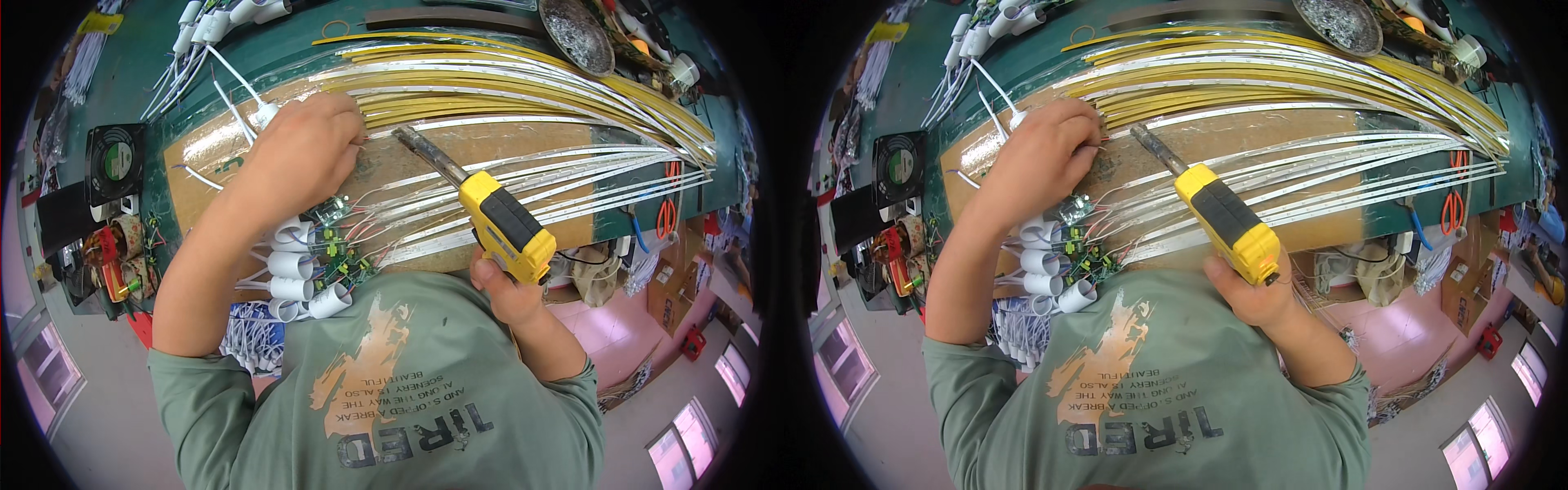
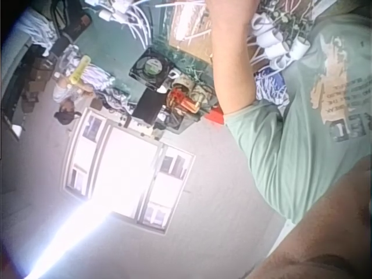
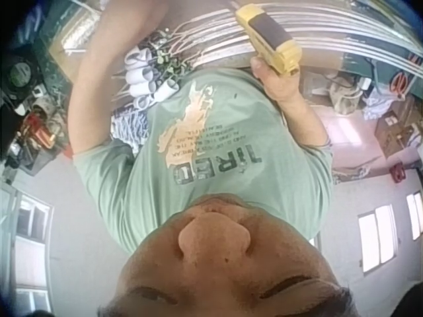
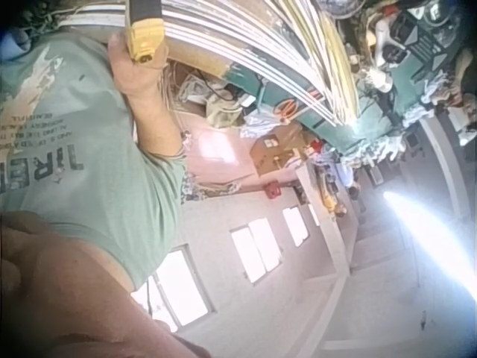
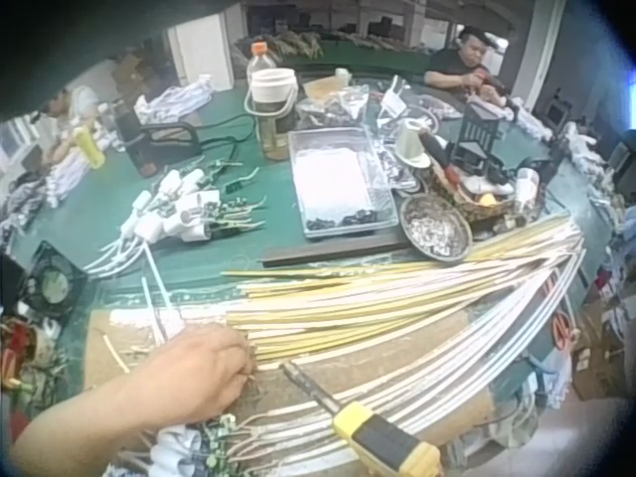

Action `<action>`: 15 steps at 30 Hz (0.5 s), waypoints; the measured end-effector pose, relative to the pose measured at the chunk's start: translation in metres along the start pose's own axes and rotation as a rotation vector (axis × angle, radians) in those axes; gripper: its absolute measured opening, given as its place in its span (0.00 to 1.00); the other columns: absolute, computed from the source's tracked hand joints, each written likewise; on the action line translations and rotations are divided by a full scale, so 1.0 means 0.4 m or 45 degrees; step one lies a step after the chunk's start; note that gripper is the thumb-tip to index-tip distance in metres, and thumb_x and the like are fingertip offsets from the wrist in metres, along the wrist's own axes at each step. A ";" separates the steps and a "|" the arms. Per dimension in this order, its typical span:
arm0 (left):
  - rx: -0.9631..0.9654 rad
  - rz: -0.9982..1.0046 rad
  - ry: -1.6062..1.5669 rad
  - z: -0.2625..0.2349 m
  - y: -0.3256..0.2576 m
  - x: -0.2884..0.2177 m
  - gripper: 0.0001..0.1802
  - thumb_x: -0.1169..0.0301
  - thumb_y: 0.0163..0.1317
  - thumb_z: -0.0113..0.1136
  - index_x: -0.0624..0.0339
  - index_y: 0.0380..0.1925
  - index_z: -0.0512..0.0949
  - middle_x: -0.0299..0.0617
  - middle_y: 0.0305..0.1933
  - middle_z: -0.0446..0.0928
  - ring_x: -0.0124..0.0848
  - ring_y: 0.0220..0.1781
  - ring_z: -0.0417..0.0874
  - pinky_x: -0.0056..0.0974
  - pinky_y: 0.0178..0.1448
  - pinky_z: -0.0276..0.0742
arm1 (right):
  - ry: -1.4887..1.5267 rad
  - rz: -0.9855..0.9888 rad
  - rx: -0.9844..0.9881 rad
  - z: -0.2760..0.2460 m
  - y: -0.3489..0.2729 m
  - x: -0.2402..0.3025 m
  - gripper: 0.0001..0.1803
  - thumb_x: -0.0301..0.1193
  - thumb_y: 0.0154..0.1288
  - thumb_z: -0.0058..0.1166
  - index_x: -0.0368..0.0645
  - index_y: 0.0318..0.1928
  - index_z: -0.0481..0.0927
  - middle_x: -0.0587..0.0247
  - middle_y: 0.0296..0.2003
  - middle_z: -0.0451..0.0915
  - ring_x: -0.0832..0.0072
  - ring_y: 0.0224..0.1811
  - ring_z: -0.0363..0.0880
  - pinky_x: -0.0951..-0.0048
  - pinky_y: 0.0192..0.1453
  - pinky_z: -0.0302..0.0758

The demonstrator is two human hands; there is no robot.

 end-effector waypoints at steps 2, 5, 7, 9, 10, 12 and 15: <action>0.034 -0.061 -0.146 0.013 0.007 0.011 0.04 0.76 0.55 0.57 0.66 0.30 0.75 0.47 0.39 0.77 0.48 0.45 0.78 0.44 0.49 0.73 | -0.010 -0.019 0.004 0.001 0.001 0.004 0.14 0.19 0.60 0.60 0.38 0.46 0.76 0.70 0.34 0.78 0.81 0.35 0.75 0.77 0.40 0.73; 0.010 -0.251 -0.275 0.025 0.010 0.039 0.05 0.75 0.55 0.57 0.67 0.29 0.75 0.49 0.38 0.76 0.47 0.44 0.78 0.43 0.48 0.73 | -0.030 -0.039 0.021 0.001 0.003 0.006 0.13 0.19 0.60 0.60 0.38 0.46 0.76 0.70 0.34 0.78 0.81 0.35 0.76 0.77 0.40 0.73; -0.049 -0.273 -0.248 0.023 0.011 0.044 0.05 0.75 0.56 0.57 0.67 0.28 0.74 0.49 0.36 0.76 0.47 0.42 0.77 0.43 0.47 0.73 | -0.041 -0.039 0.035 0.004 0.002 0.007 0.13 0.19 0.60 0.60 0.38 0.46 0.77 0.70 0.34 0.78 0.81 0.35 0.76 0.77 0.39 0.73; -0.055 -0.261 -0.227 0.025 0.015 0.040 0.05 0.75 0.55 0.57 0.67 0.28 0.74 0.49 0.35 0.76 0.47 0.42 0.77 0.43 0.47 0.73 | -0.025 -0.005 -0.004 0.003 0.000 0.004 0.13 0.20 0.60 0.60 0.38 0.46 0.77 0.69 0.34 0.79 0.81 0.35 0.76 0.77 0.40 0.73; -0.061 -0.250 -0.205 0.025 0.016 0.038 0.05 0.75 0.55 0.57 0.68 0.27 0.74 0.49 0.35 0.76 0.47 0.41 0.77 0.43 0.47 0.73 | -0.026 -0.005 -0.003 0.003 0.000 0.004 0.13 0.20 0.60 0.60 0.38 0.46 0.77 0.69 0.34 0.79 0.81 0.35 0.76 0.77 0.40 0.73; -0.073 -0.226 -0.186 0.028 0.015 0.037 0.05 0.75 0.54 0.57 0.68 0.27 0.75 0.49 0.35 0.75 0.47 0.42 0.77 0.43 0.47 0.73 | -0.032 -0.014 0.011 0.004 0.001 0.005 0.14 0.19 0.60 0.60 0.38 0.47 0.77 0.69 0.34 0.79 0.81 0.35 0.76 0.77 0.40 0.73; -0.085 -0.212 -0.155 0.028 0.014 0.032 0.05 0.75 0.53 0.57 0.67 0.26 0.75 0.49 0.35 0.75 0.47 0.42 0.77 0.44 0.48 0.73 | -0.015 -0.013 0.028 0.006 0.002 0.004 0.14 0.19 0.60 0.60 0.37 0.47 0.77 0.69 0.34 0.79 0.80 0.35 0.76 0.77 0.40 0.73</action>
Point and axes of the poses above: each hand's wrist, its own y-axis towards the middle knuckle, its own z-axis out of the palm, x = y × z, the point moved 8 cm from there along y, towards the middle knuckle
